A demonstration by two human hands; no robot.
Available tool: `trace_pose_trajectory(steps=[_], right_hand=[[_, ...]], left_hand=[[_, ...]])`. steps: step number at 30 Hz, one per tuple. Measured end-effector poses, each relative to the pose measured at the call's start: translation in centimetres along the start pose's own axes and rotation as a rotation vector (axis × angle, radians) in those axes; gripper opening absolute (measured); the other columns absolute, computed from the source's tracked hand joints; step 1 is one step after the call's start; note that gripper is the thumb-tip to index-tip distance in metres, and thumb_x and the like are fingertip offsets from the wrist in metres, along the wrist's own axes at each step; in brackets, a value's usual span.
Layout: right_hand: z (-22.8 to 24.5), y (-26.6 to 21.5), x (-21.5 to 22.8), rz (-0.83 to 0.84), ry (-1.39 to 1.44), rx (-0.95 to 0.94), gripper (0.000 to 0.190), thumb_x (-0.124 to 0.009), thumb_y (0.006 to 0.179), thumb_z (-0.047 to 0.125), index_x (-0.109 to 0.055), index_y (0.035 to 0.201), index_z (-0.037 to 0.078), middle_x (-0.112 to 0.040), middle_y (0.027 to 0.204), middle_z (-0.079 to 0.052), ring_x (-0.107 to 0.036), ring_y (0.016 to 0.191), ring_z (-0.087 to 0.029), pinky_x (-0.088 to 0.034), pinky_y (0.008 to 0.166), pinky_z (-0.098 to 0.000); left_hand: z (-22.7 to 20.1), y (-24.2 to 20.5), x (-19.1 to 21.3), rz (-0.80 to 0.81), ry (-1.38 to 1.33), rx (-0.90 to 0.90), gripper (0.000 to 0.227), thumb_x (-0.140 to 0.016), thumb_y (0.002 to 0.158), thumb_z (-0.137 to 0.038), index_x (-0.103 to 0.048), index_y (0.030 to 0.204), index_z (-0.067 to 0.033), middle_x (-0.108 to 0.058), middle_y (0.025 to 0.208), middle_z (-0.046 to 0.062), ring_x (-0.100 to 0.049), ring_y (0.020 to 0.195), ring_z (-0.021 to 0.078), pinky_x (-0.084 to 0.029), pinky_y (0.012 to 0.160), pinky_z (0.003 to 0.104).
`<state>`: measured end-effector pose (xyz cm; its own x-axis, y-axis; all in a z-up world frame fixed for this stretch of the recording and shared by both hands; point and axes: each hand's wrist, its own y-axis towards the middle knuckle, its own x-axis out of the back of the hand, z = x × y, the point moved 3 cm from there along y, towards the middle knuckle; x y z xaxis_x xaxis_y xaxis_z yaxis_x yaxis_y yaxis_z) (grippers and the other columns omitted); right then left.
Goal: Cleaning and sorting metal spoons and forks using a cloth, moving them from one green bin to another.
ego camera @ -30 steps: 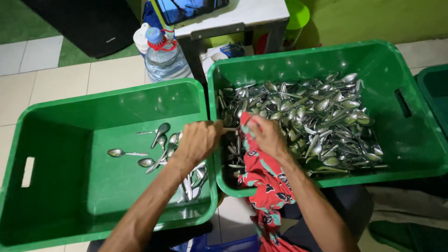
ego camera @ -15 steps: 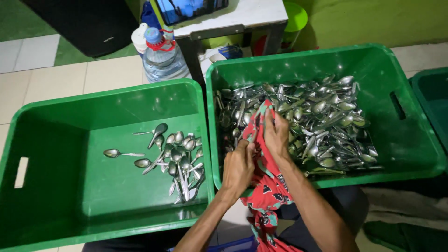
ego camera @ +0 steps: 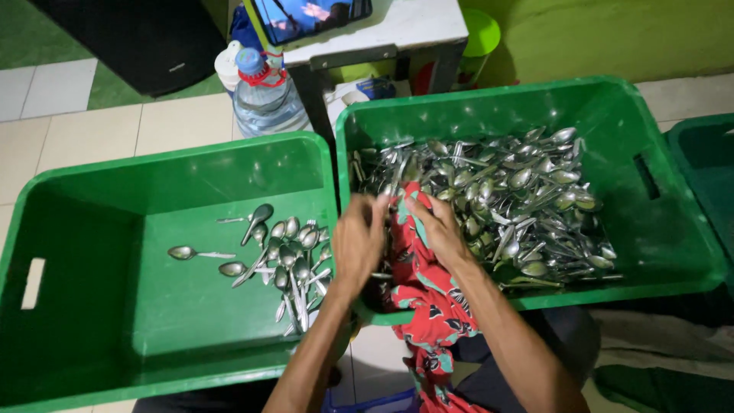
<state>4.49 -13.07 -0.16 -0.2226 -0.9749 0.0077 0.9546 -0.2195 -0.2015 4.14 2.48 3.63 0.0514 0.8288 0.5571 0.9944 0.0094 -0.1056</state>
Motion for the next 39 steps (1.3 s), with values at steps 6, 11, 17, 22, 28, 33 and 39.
trace_pose_trajectory(steps=[6,11,17,22,28,33,39], right_hand=[[-4.2,0.4,-1.4,0.235,-0.239,0.093,0.024,-0.067,0.098,0.032,-0.073,0.083,0.014,-0.069,0.073,0.0,-0.06,0.076,-0.011,-0.053,0.082,-0.0324],[-2.0,-0.7,-2.1,0.278,-0.173,0.067,0.032,-0.07,0.096,0.036,-0.068,0.072,0.015,-0.058,0.062,0.002,-0.052,0.065,-0.009,-0.049,0.065,-0.03],[-1.7,-3.3,-0.8,0.256,-0.051,-0.074,0.03,-0.075,0.091,0.029,-0.064,0.095,0.001,-0.06,0.081,-0.009,-0.055,0.078,-0.016,-0.049,0.073,-0.0291],[-1.3,-1.7,1.6,-0.025,0.376,-0.173,0.026,-0.075,0.091,0.03,-0.071,0.103,0.007,-0.069,0.078,-0.005,-0.067,0.069,-0.014,-0.057,0.07,-0.0282],[-6.2,2.9,3.8,-0.026,0.703,-0.069,0.024,-0.069,0.098,0.028,-0.073,0.105,0.006,-0.077,0.1,-0.014,-0.075,0.096,-0.026,-0.059,0.094,-0.0452],[-7.9,5.6,5.6,0.006,0.907,-0.11,0.038,-0.07,0.091,0.041,-0.075,0.113,0.01,-0.076,0.111,-0.016,-0.075,0.101,-0.031,-0.058,0.097,-0.0547],[-1.1,2.8,8.5,-0.131,0.757,-0.032,0.033,-0.066,0.096,0.034,-0.072,0.115,0.008,-0.076,0.109,-0.014,-0.076,0.098,-0.027,-0.06,0.098,-0.0419]], left_hand=[[0.2,4.5,-3.5,0.04,-0.691,-0.171,0.046,-0.037,0.112,-0.032,-0.067,0.089,-0.0061,-0.06,0.05,0.009,-0.069,0.056,0.0195,-0.048,0.058,0.027],[2.8,8.8,-2.5,-0.165,-0.592,-0.037,0.051,-0.038,0.107,-0.045,-0.058,0.077,-0.0097,-0.051,0.054,0.008,-0.065,0.047,0.0229,-0.049,0.046,0.031],[10.7,15.1,7.1,-0.416,-0.607,0.135,0.046,-0.048,0.102,-0.049,-0.059,0.087,-0.007,-0.053,0.054,0.005,-0.057,0.04,0.0167,-0.052,0.035,0.033],[17.8,11.1,11.5,-0.193,-0.04,0.195,0.068,-0.038,0.105,-0.065,-0.062,0.098,-0.001,-0.07,0.083,0.023,-0.071,0.09,0.0414,-0.051,0.08,0.056],[39.8,13.0,5.9,0.165,0.74,0.226,0.043,-0.054,0.093,-0.053,-0.071,0.111,-0.0178,-0.076,0.091,0.016,-0.075,0.093,0.0394,-0.062,0.081,0.051],[28.9,7.5,6.8,0.074,0.632,0.451,0.052,-0.037,0.102,-0.03,-0.074,0.108,0.0052,-0.074,0.105,0.03,-0.071,0.105,0.0449,-0.057,0.09,0.056],[7.0,-1.1,9.9,0.024,-0.21,0.05,0.067,-0.034,0.098,-0.059,-0.065,0.129,-0.0077,-0.037,0.047,-0.007,-0.032,0.034,0.0067,-0.033,0.028,0.025]])
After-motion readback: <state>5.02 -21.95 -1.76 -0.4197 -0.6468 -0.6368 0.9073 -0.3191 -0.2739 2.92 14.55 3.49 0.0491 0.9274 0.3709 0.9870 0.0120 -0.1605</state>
